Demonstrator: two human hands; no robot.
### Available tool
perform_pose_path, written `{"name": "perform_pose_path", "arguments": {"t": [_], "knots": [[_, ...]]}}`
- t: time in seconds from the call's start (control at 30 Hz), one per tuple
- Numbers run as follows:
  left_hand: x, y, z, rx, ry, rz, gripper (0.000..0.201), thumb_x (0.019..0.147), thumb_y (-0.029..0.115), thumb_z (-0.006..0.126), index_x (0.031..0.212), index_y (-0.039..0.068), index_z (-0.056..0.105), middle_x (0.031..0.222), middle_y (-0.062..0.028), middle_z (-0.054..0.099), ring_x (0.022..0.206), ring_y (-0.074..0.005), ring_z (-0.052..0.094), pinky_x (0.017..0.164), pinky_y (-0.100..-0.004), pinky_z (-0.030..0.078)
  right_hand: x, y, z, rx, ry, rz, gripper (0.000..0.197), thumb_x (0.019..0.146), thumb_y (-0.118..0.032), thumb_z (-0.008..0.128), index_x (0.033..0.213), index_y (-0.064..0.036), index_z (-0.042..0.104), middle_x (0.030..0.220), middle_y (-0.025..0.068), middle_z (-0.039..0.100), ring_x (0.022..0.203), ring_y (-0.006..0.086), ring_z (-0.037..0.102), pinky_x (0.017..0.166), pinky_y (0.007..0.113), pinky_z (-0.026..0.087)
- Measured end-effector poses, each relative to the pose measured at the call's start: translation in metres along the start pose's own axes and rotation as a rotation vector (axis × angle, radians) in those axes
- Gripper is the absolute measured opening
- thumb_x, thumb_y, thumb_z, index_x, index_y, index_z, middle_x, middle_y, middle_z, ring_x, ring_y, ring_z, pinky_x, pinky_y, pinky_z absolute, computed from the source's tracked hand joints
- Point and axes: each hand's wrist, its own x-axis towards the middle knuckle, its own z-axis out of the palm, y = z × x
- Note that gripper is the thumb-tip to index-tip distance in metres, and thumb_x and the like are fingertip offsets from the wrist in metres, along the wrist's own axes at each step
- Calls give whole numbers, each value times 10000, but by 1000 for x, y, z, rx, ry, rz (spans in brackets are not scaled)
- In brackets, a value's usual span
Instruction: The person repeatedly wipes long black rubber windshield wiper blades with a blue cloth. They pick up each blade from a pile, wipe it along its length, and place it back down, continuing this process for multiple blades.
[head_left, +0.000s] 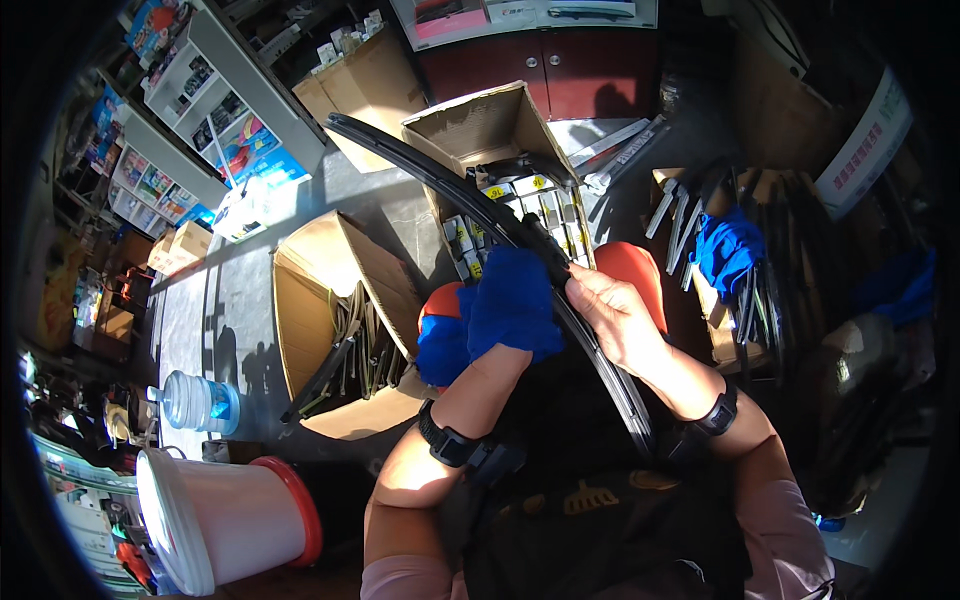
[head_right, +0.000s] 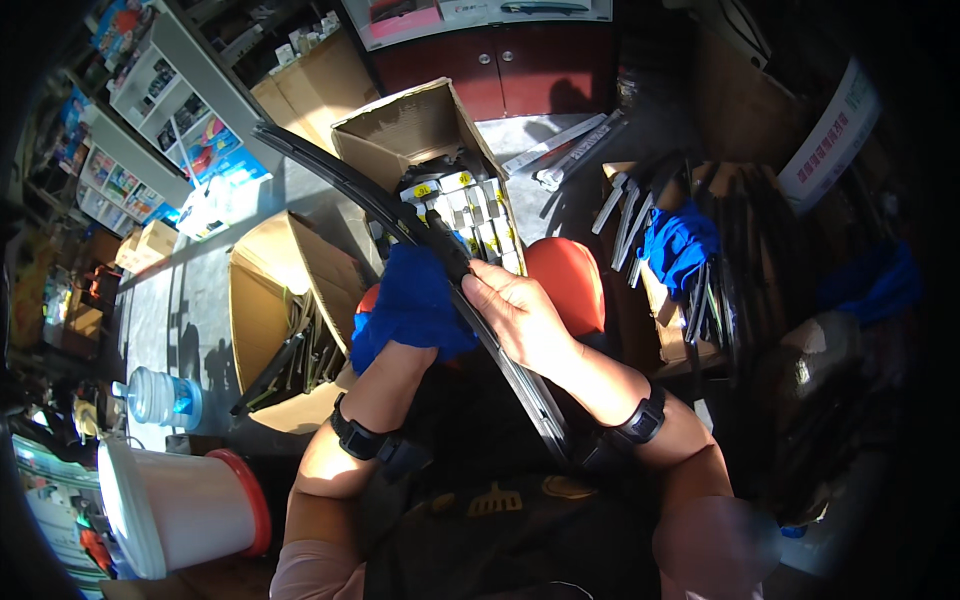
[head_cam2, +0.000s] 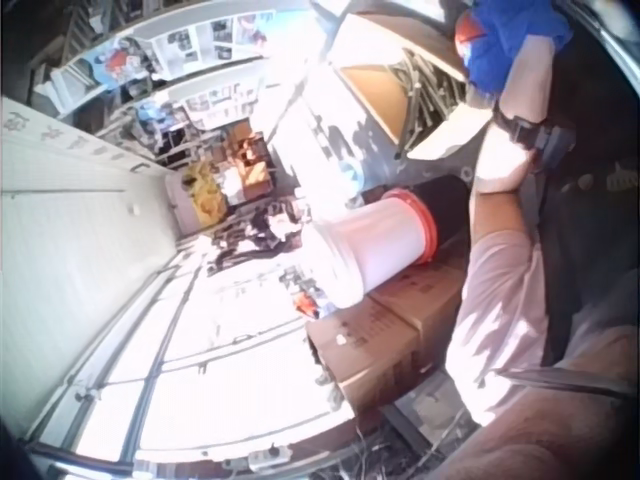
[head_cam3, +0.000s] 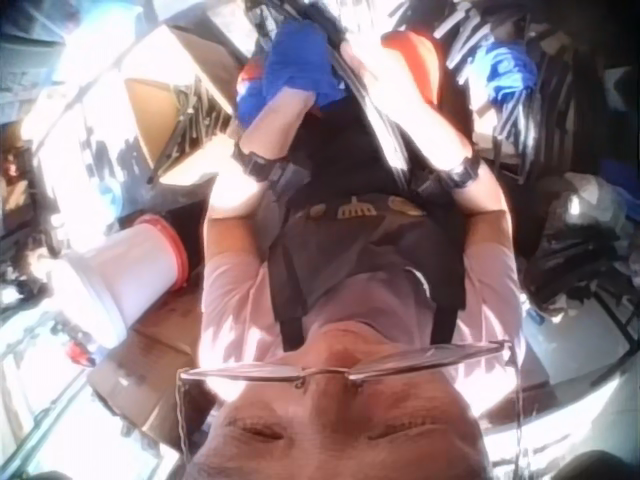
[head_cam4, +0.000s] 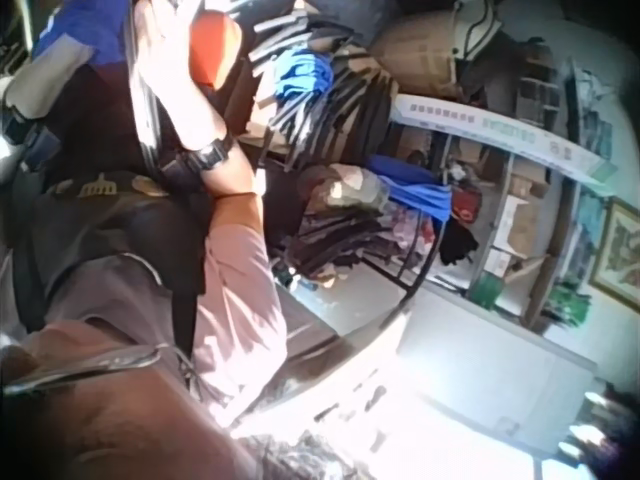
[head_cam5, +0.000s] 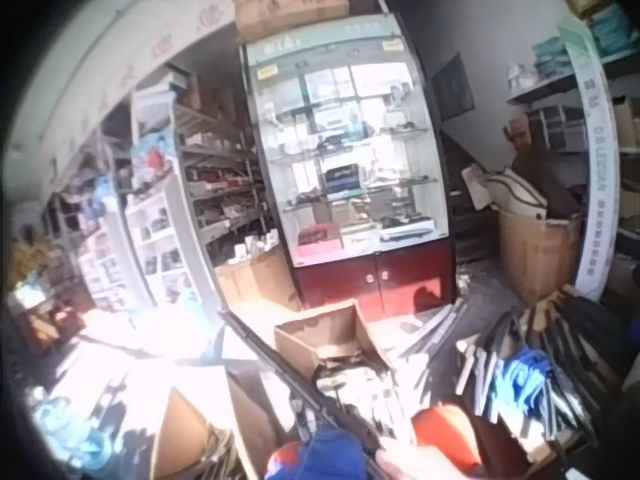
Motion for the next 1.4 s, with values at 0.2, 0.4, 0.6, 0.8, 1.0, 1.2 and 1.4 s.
{"name": "perform_pose_path", "arguments": {"t": [0.2,0.4,0.6,0.8,1.0,1.2,1.4], "knots": [[31,-56,13,-450,227,-260,207,919,246,508,977,59,577,866,-47,602,795,-164,572,663,-282,460,0,-16,16,-7,-35,85,251,984,-161,471,1172,-8,534,847,-39,520,804,25,428,726,173,389],[10,1,-2,-1418,64,-552,162,951,194,450,936,75,558,849,-47,591,754,-151,568,634,-277,469,6,-11,14,66,37,10,286,982,-116,461,1244,-6,495,890,-47,522,808,21,422,752,158,378],[7,3,-5,-1172,-90,-506,108,925,163,497,918,74,557,825,-29,598,720,-138,572,618,-278,471,8,-6,13,70,72,-4,303,974,-98,476,1262,-4,483,905,-50,540,810,2,437,736,150,381],[-15,2,-16,-164,-298,188,114,825,170,626,829,61,592,783,-27,603,689,-152,586,592,-292,470,17,11,-5,277,62,-71,342,946,-93,533,1265,16,476,924,-21,568,802,24,492,755,167,413],[-21,1,-63,-770,-394,33,276,908,198,540,1101,0,538,992,-111,609,859,-235,595,715,-359,473,25,-17,-39,543,163,25,360,948,-223,535,1218,15,519,981,45,647,823,79,601,756,211,480],[-15,-14,-45,-547,-360,-20,305,942,173,499,1205,19,512,1116,-115,603,970,-212,602,826,-331,493,20,-16,-51,588,255,131,354,940,-297,542,1190,-46,539,698,32,609,501,89,551,458,219,465],[-4,4,-54,7,80,279,294,831,211,601,1052,18,590,942,-130,615,900,-245,612,768,-300,497,26,-5,-32,706,179,157,348,954,-338,502,1206,-97,517,676,43,572,496,111,542,456,226,460]]}}
